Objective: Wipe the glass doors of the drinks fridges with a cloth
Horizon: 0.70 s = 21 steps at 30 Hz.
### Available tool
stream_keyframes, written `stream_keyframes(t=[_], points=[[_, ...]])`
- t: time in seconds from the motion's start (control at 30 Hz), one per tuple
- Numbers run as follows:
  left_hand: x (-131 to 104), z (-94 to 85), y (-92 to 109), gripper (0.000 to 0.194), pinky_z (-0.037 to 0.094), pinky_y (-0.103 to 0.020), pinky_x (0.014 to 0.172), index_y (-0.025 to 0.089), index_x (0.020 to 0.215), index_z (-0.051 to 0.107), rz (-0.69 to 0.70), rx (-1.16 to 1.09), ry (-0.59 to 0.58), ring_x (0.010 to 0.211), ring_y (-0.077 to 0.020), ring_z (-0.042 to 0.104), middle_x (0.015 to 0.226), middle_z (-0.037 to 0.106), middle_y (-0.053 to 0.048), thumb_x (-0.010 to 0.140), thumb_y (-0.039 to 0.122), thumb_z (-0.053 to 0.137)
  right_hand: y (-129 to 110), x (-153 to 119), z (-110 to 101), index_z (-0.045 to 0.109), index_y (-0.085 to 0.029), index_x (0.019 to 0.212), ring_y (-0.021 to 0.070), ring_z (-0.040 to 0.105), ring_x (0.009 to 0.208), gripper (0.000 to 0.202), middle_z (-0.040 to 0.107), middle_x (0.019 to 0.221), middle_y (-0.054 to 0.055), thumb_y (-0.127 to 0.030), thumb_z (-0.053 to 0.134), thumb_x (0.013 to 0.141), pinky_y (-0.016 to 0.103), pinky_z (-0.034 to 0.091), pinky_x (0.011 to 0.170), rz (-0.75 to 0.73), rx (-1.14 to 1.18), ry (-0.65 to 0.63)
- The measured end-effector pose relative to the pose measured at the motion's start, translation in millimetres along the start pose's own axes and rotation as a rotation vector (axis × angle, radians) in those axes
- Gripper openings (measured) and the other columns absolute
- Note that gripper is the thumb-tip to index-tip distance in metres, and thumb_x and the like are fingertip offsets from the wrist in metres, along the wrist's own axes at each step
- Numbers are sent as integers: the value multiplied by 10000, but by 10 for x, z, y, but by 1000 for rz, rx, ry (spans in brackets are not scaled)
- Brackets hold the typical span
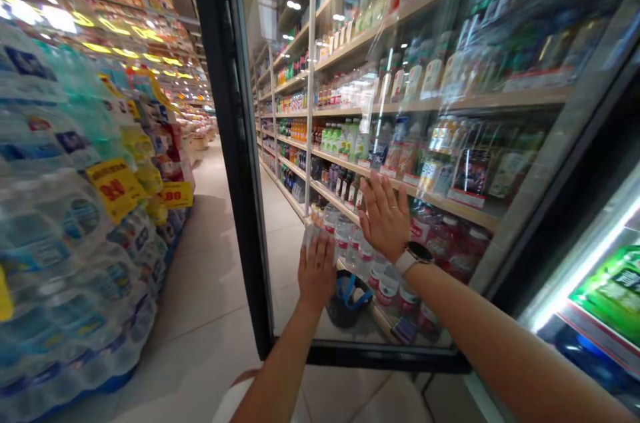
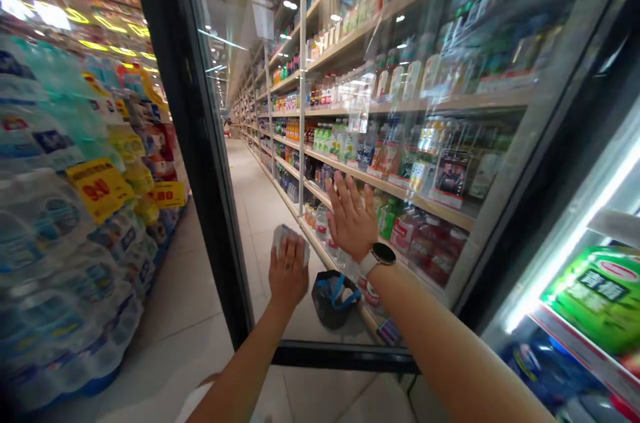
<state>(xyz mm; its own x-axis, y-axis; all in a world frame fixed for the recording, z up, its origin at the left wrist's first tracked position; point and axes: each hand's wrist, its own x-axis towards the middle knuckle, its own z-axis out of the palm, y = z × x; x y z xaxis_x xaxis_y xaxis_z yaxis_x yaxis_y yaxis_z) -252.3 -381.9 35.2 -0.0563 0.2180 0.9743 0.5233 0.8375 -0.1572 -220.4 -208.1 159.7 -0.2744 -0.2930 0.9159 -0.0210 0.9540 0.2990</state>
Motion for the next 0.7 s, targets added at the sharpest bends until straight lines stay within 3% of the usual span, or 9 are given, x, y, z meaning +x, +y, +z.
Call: stream_keyframes(t=[0.07,0.13,0.17,0.27,0.4,0.5,0.6,0.7], points=[[270,-17,-183,587,163,-423,1221,136,1526,211,-94,-53,-7,1476,-219,177,1538,355,-125,963,195,368,3,7,24,139,-154,1548,254,233,1470,650,302,1573,129,-328,371,966,486,84,1204,5,-11,-18],[556,-24,-362,610,181,-457,1215,131,1538,138,-398,-74,119,1489,-253,101,1594,212,-130,976,227,355,-1,13,45,113,-161,1552,259,246,1465,656,292,1577,132,-332,362,970,490,96,1201,14,-11,-27],[658,-15,-414,623,188,-467,1213,125,1540,105,-466,-102,161,1491,-259,75,1605,173,-132,978,237,348,-4,18,55,101,-167,1553,260,252,1463,658,291,1578,129,-333,358,971,491,101,1201,19,-9,-27],[696,72,-331,614,148,-498,1214,128,1539,119,-392,-126,111,1489,-263,88,1599,172,-144,977,236,341,-11,48,85,83,-187,1555,258,253,1463,660,281,1584,115,-330,352,970,490,105,1201,27,-7,-28],[374,208,17,593,206,-399,1208,100,1519,214,-15,-141,-32,1471,-212,191,1528,358,-140,954,182,374,1,61,109,112,-173,1552,254,215,1476,657,272,1587,120,-332,361,966,491,86,1205,22,-20,-41],[261,198,10,588,194,-342,1210,129,1497,297,173,-154,-83,1460,-170,227,1488,439,-96,920,114,410,3,-110,115,160,-155,1545,248,205,1479,641,282,1581,134,-318,375,963,480,105,1203,12,-20,-77],[285,130,-210,570,146,-469,1218,190,1480,356,14,-133,-17,1482,-253,153,1559,308,-103,923,212,475,-41,-454,137,199,-162,1537,233,219,1475,620,331,1561,135,-299,385,961,459,142,1197,-7,-7,-110],[279,75,-344,593,165,-562,1192,241,1473,375,-143,-129,41,1484,-337,79,1608,141,-100,903,277,538,-142,-756,192,213,-176,1534,233,228,1471,606,397,1525,136,-288,385,964,472,153,1190,70,-19,-58]])
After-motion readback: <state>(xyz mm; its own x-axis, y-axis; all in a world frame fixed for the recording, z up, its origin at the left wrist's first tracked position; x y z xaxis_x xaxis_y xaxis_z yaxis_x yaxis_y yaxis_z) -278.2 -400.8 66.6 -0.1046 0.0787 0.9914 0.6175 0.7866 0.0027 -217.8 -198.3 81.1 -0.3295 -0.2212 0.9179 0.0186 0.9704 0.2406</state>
